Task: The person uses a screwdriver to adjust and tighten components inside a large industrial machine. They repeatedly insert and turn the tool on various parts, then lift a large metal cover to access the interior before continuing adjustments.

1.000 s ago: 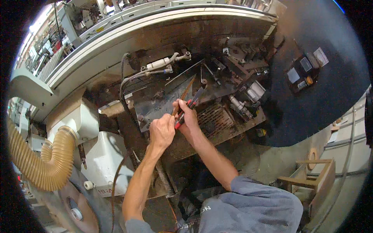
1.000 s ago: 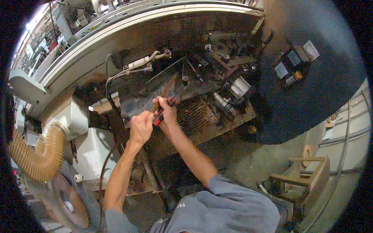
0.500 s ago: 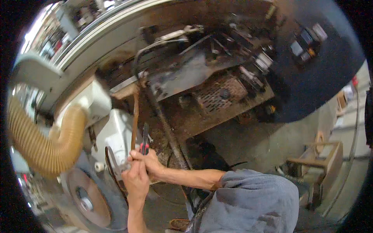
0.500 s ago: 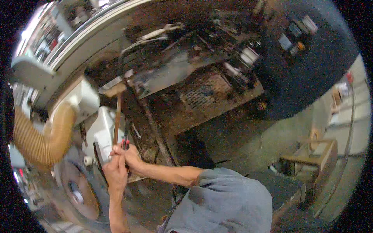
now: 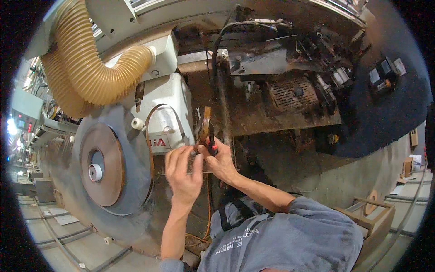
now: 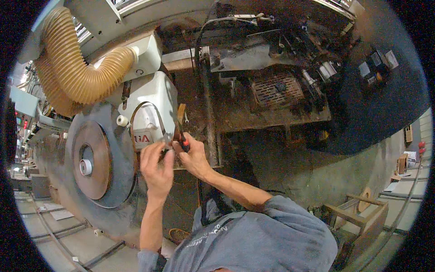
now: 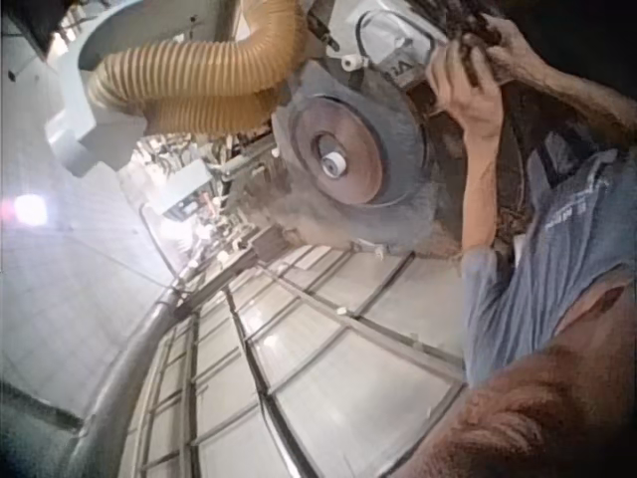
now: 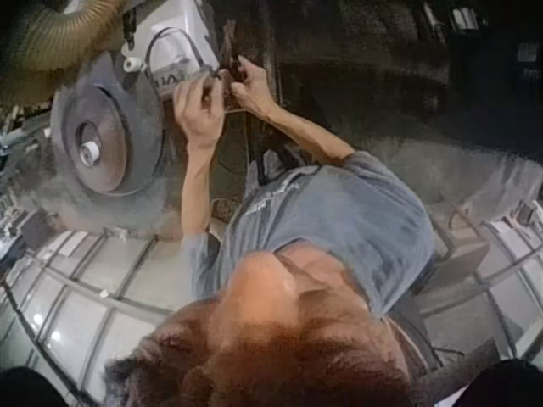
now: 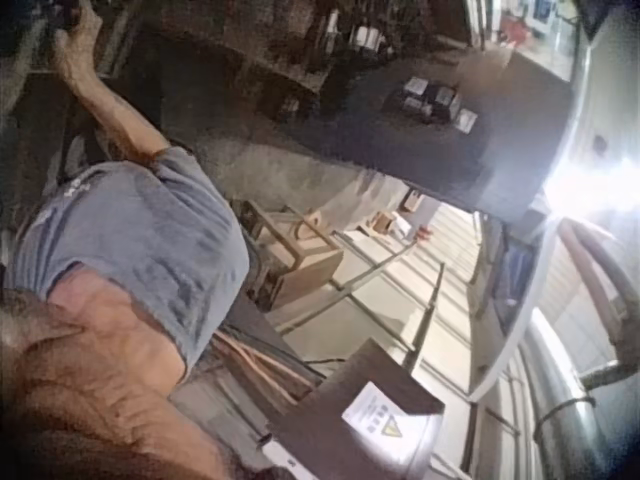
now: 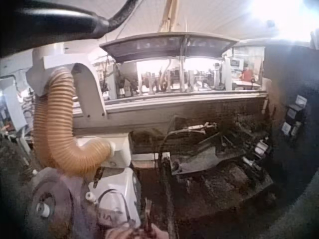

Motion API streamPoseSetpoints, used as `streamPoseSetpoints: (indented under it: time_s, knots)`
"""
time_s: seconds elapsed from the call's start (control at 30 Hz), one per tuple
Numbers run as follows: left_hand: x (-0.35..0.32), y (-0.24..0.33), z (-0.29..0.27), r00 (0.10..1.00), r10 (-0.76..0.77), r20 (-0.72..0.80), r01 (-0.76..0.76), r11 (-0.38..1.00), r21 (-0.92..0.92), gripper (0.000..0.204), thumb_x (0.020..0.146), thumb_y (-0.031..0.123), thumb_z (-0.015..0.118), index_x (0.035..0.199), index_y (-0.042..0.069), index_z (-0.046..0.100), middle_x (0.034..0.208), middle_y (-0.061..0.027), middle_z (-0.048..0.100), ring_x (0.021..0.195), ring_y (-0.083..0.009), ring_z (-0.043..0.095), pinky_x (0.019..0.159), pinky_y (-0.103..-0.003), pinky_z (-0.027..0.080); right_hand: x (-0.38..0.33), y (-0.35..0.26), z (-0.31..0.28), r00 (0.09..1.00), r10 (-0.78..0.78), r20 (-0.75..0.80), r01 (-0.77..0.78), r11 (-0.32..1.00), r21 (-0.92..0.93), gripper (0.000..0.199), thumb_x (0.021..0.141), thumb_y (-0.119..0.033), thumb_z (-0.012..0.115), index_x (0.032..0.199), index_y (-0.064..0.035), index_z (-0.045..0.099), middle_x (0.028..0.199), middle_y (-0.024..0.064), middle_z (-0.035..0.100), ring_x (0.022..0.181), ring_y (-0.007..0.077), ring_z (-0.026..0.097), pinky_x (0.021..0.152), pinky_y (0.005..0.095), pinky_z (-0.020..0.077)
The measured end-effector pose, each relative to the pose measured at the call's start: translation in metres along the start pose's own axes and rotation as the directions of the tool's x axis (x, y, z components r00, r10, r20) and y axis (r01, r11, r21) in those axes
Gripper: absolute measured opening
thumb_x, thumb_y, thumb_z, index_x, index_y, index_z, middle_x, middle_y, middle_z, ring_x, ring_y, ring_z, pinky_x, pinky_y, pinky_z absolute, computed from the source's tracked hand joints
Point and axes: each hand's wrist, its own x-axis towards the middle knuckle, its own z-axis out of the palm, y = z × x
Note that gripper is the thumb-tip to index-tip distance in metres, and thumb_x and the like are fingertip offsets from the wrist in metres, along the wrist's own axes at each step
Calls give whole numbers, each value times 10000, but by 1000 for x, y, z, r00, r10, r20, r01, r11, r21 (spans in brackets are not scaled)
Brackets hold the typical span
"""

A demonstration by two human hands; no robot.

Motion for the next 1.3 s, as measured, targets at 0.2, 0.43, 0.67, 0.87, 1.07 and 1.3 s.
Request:
streamPoseSetpoints:
  time_s: [0.2,0.43,0.67,0.87,1.07,1.3]
  knots:
    - [-2,39,73,995,-97,-24,93,989,-113,381,839,174,740,1132,-56,660,1168,-177,620,1120,-353,545,972,-437,424,3,5,-46,971,-237,-7,234,963,-134,161,931,-148,578,975,1,538,861,141,575,745,247,547,674,358,469]
    - [2,54,125,969,-238,-63,217,946,-242,407,1028,269,488,1234,-75,556,1332,-218,573,1236,-329,536,1040,-406,399,23,18,-101,939,-149,309,138,989,58,553,848,-237,714,1281,-8,455,1123,142,598,1024,249,573,887,368,455]
    - [5,71,141,896,-442,46,387,726,-568,504,1073,359,336,1309,-51,510,1289,-148,600,1201,-251,554,1077,-359,361,55,24,-148,884,108,454,-379,734,564,584,1000,-472,494,1314,21,502,1203,137,632,1125,243,594,995,402,444]
    - [-36,69,137,635,-770,71,556,391,-734,441,1059,397,388,1184,-6,513,879,-117,665,749,-157,644,677,-267,509,92,76,-163,875,350,333,-458,822,340,250,1017,-224,517,1174,-40,580,716,37,568,579,127,512,535,300,446]
    - [-120,34,142,549,-753,362,823,413,-389,398,1055,339,433,1208,-8,553,785,-59,605,626,-111,558,585,-262,478,81,175,-191,866,498,-42,-489,862,132,327,1018,-300,525,1218,-52,597,757,21,597,554,90,492,503,288,441]
    - [-68,26,163,536,-605,589,844,379,-379,224,1000,234,550,1024,12,571,760,-29,602,670,-94,569,594,-257,469,86,291,-251,950,274,-151,-274,499,-822,300,988,-238,499,1132,-13,637,869,174,688,748,332,670,682,462,544]
